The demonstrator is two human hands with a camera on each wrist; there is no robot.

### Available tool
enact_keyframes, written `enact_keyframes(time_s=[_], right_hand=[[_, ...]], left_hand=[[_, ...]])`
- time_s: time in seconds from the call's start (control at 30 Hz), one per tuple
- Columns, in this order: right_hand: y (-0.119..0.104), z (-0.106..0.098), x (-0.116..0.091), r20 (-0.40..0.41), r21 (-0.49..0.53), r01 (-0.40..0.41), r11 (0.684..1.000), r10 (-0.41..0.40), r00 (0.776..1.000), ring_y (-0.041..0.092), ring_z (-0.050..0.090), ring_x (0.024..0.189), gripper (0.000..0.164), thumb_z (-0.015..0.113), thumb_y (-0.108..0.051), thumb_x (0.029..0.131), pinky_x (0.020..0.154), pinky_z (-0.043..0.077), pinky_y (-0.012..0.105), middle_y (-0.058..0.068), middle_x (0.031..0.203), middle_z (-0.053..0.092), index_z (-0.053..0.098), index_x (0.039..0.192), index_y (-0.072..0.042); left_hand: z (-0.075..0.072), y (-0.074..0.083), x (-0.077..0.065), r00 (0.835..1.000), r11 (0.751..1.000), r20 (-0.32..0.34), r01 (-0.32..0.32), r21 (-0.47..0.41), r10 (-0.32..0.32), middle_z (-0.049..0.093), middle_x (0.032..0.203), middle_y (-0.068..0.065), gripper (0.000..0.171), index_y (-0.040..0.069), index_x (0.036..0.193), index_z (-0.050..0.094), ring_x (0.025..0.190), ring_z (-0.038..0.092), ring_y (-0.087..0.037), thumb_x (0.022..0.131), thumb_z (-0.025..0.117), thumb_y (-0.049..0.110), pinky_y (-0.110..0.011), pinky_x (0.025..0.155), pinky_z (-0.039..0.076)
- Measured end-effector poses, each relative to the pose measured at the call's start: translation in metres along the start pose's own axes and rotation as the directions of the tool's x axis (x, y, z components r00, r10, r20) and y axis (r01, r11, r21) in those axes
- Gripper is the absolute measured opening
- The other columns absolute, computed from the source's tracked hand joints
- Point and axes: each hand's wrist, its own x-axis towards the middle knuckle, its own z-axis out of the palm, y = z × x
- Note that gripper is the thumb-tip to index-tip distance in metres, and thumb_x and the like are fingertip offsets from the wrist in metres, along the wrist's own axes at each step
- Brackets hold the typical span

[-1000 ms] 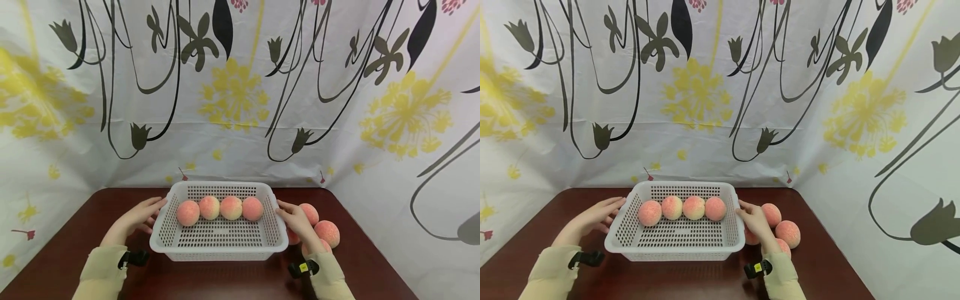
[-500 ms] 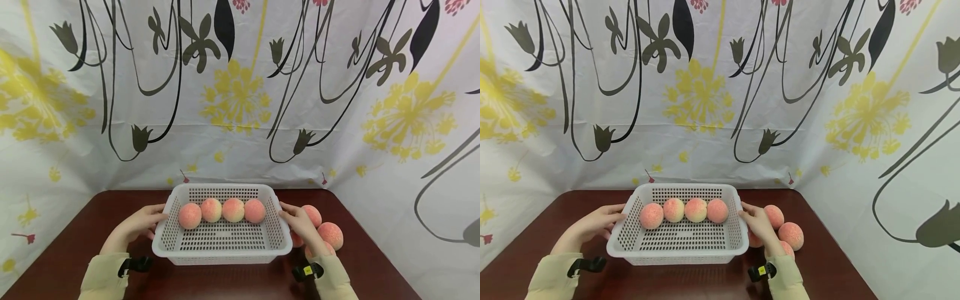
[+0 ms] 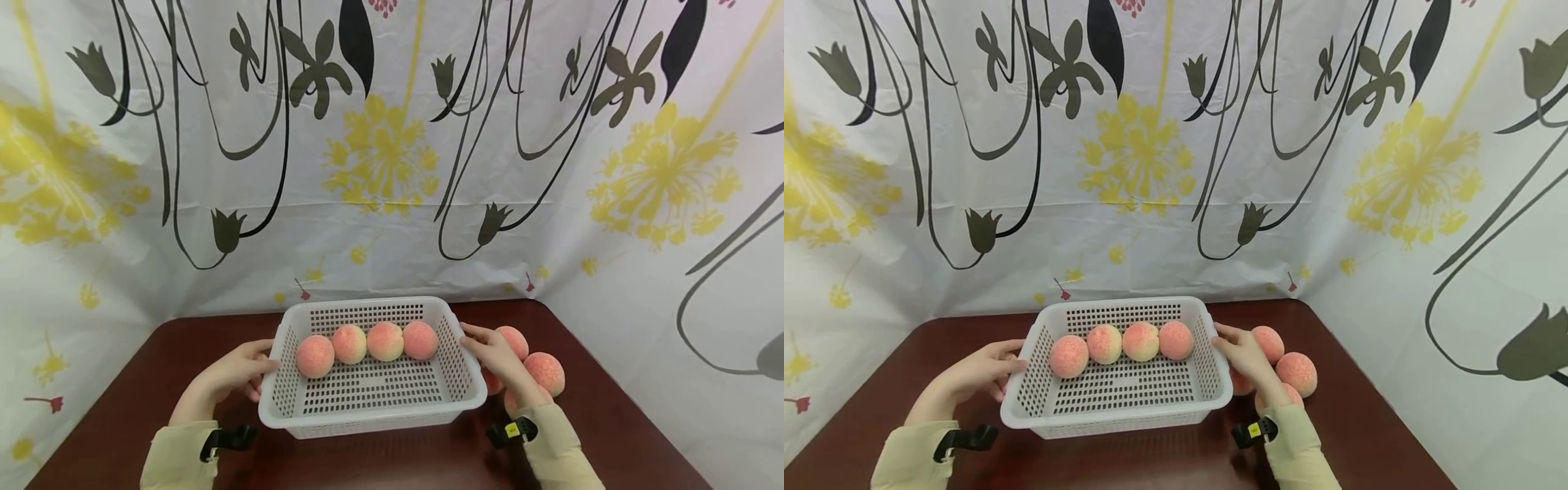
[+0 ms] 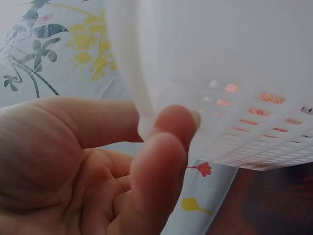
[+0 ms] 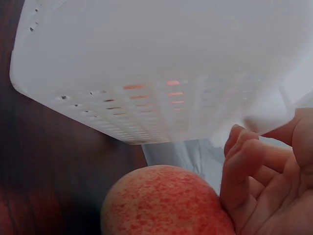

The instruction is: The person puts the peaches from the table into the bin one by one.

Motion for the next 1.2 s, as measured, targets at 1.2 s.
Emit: enact_keyframes(time_s=[1.2], right_hand=[[-0.005,-0.124,-0.018,0.079,-0.712,-0.091,0.696,0.209,0.975,0.047,0.041,0.106,0.066,0.063,-0.041,0.077,0.082,0.036,0.052,0.030,0.114,0.048,0.050,0.114,0.012]], left_hand=[[-0.001,-0.003,-0.006,0.999,0.999,-0.044,-0.005,0.054,0.007,0.060,0.082,-0.017,0.061,0.002,0.133,0.030,0.049,0.055,-0.026,0.085,0.058,0.026,-0.034,0.041,0.045]])
